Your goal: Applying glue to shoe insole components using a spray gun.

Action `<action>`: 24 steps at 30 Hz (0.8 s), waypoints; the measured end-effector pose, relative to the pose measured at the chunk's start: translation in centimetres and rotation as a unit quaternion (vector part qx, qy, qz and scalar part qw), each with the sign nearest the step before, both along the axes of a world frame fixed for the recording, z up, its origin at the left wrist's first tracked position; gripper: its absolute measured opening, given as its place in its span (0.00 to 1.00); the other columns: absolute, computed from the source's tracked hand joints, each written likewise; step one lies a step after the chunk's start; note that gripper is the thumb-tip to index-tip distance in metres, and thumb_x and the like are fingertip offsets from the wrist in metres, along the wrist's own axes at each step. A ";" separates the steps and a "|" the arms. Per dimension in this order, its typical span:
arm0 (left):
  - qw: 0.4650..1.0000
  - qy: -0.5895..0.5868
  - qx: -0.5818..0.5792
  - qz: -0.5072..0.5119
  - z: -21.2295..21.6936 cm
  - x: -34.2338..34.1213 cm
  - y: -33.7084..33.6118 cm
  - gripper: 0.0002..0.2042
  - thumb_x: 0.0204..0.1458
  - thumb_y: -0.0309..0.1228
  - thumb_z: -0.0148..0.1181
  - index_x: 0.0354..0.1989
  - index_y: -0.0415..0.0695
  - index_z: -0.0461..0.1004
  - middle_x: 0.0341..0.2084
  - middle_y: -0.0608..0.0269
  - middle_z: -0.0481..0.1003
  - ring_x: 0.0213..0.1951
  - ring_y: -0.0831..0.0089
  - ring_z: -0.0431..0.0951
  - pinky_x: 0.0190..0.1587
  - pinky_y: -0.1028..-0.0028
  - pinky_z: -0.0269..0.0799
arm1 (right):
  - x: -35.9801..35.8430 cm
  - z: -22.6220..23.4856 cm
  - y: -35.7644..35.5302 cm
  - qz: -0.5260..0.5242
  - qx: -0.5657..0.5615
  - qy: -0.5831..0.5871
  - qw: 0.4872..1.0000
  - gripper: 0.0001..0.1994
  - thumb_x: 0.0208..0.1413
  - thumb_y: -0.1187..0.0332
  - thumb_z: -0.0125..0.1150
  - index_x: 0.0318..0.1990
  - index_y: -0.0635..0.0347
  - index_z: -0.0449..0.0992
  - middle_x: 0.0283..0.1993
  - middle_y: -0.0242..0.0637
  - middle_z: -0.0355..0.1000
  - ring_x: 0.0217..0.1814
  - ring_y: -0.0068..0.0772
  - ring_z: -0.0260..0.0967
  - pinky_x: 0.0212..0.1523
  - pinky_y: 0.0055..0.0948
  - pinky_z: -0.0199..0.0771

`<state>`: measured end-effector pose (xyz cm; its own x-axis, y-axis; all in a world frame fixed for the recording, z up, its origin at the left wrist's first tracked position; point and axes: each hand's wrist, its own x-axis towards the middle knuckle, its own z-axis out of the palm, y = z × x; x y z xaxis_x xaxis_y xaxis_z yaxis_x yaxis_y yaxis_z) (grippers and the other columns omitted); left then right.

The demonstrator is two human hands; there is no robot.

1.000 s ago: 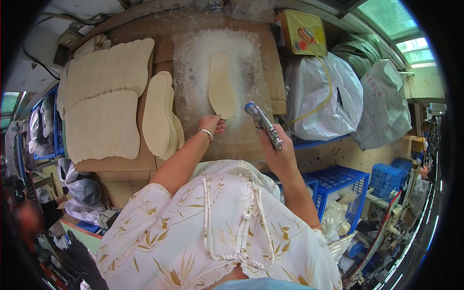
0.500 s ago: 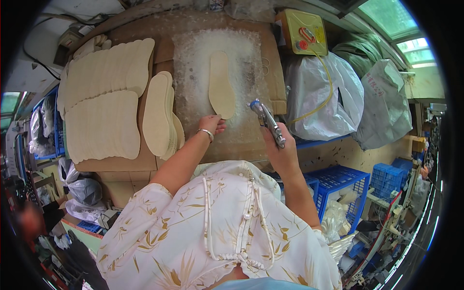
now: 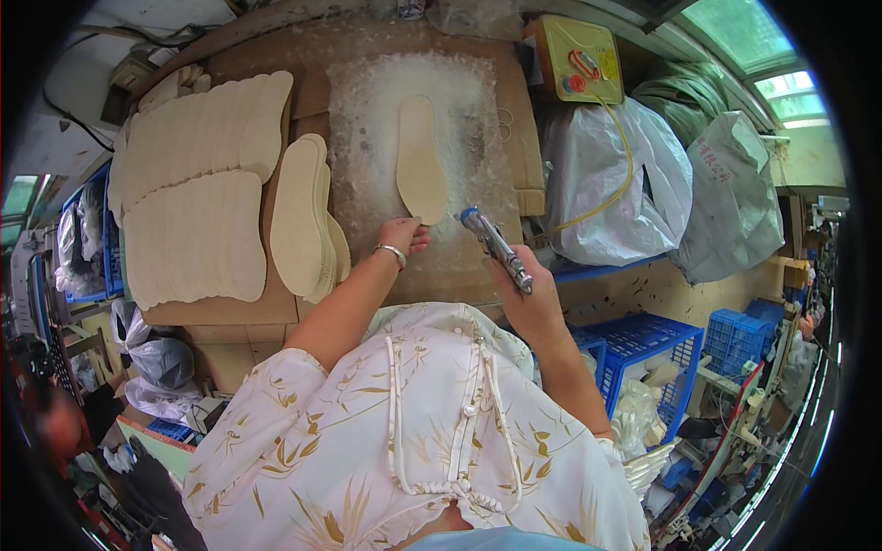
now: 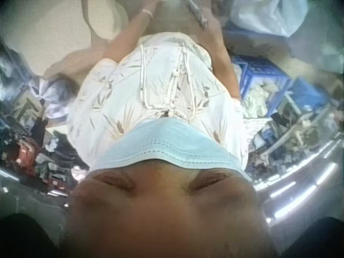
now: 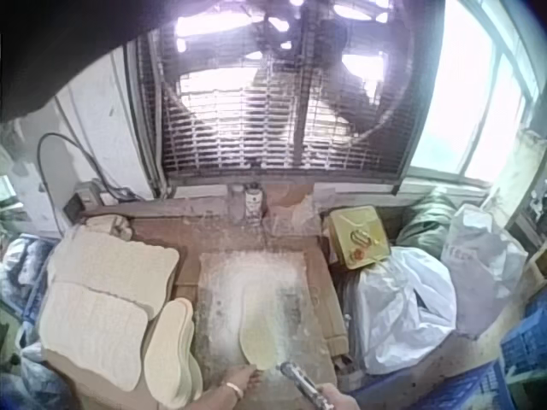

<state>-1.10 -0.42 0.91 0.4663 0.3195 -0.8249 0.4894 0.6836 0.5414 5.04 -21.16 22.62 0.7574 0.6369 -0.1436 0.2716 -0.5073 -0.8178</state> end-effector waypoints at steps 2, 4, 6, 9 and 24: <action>1.000 0.000 0.000 -0.002 0.1 0.1 -0.1 0.11 0.57 0.33 0.55 0.42 0.38 0.72 0.34 0.57 0.78 0.31 0.67 0.80 0.30 0.73 0.78 | 0.2 -0.1 0.3 -0.027 0.014 0.016 0.999 0.10 0.58 0.64 0.60 0.40 0.61 0.70 0.23 0.43 0.69 0.22 0.38 0.65 0.27 0.31 0.67; 1.000 0.002 0.001 0.000 0.1 0.0 0.0 0.11 0.57 0.34 0.55 0.42 0.38 0.72 0.34 0.57 0.78 0.31 0.67 0.80 0.30 0.73 0.78 | 0.3 0.0 0.4 -0.058 0.013 0.034 0.998 0.10 0.57 0.65 0.60 0.39 0.61 0.70 0.24 0.46 0.69 0.24 0.46 0.67 0.28 0.33 0.68; 1.000 0.003 0.000 0.001 0.0 0.0 0.0 0.11 0.57 0.34 0.55 0.42 0.38 0.72 0.34 0.57 0.78 0.31 0.67 0.80 0.30 0.73 0.78 | 0.1 0.1 0.1 -0.036 0.010 0.023 0.999 0.10 0.58 0.64 0.60 0.39 0.61 0.70 0.24 0.46 0.70 0.24 0.46 0.68 0.28 0.33 0.68; 1.000 0.003 -0.001 0.000 0.0 -0.1 0.0 0.11 0.57 0.34 0.55 0.42 0.38 0.71 0.34 0.57 0.78 0.32 0.67 0.80 0.31 0.73 0.78 | -0.2 0.1 0.1 -0.007 0.012 0.013 1.000 0.11 0.58 0.64 0.60 0.39 0.61 0.70 0.24 0.45 0.70 0.24 0.46 0.68 0.28 0.34 0.68; 1.000 -0.001 0.002 0.000 0.3 -0.1 0.0 0.10 0.57 0.31 0.54 0.42 0.38 0.71 0.35 0.57 0.78 0.32 0.67 0.80 0.31 0.73 0.78 | -0.5 0.1 -0.4 -0.043 -0.006 0.021 0.999 0.10 0.57 0.65 0.61 0.39 0.60 0.70 0.25 0.47 0.70 0.25 0.50 0.68 0.28 0.34 0.68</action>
